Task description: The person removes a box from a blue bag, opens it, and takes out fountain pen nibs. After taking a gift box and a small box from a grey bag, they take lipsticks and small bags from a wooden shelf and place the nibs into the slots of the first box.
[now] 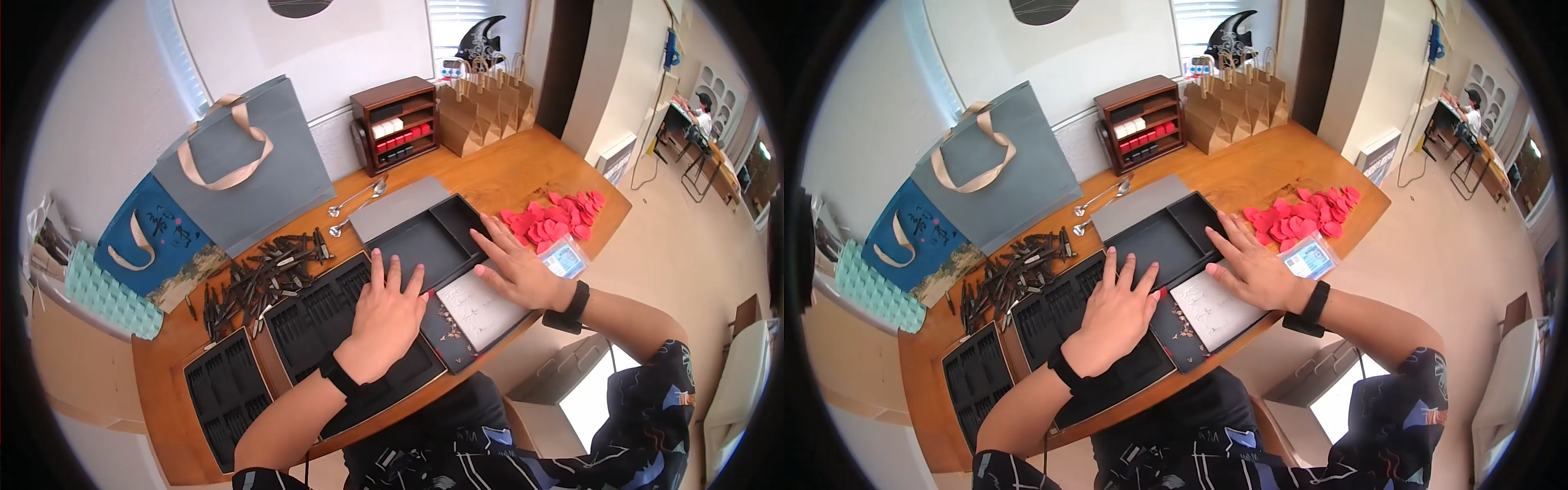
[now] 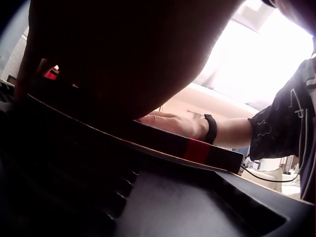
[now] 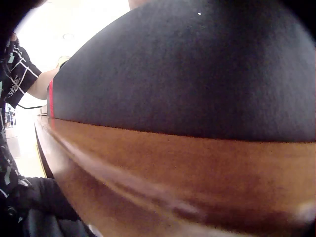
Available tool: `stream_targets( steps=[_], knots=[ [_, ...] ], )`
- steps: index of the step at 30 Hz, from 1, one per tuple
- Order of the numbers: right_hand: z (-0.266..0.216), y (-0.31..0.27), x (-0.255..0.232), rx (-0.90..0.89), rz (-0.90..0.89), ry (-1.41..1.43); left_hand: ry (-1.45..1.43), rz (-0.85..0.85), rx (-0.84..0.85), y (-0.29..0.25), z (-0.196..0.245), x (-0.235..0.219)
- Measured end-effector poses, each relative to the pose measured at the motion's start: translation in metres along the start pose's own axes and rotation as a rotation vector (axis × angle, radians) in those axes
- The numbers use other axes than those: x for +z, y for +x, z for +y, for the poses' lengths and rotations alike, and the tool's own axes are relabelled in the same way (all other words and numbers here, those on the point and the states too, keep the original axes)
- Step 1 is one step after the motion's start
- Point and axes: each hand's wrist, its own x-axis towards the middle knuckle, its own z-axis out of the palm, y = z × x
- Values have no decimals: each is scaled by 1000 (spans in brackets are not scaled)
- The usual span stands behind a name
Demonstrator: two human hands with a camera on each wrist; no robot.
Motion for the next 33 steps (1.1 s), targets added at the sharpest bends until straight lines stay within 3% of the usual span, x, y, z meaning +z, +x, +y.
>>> stream_targets(
  steps=[9, 14, 15, 18, 21, 22, 24, 28, 33],
  knots=[
    [-4, -1, -5, 15, 24, 108, 3, 3, -1, -1, -1, -1],
    [-23, 19, -47, 53, 271, 21, -3, 22, -7, 0, -1, 2],
    [-28, 32, -60, 21, 339, -15, -16, 29, 1, 0, -1, 2],
    [-38, 88, -91, 76, 321, 120, -8, 33, -4, 0, -1, 5],
    [-34, 163, -85, 257, 381, 221, 3, 39, -9, 2, -1, 7],
    [-30, 190, -79, 244, 375, 215, 5, 38, -9, 2, -1, 8],
    [-21, 236, -63, 316, 522, 199, 4, 53, -20, 2, -1, 11],
    [-14, 291, -39, 363, 647, 225, 25, 77, -33, 2, -1, 17],
    [-14, 305, -29, 358, 654, 210, 57, 59, -31, 3, -1, 18]
  ],
)
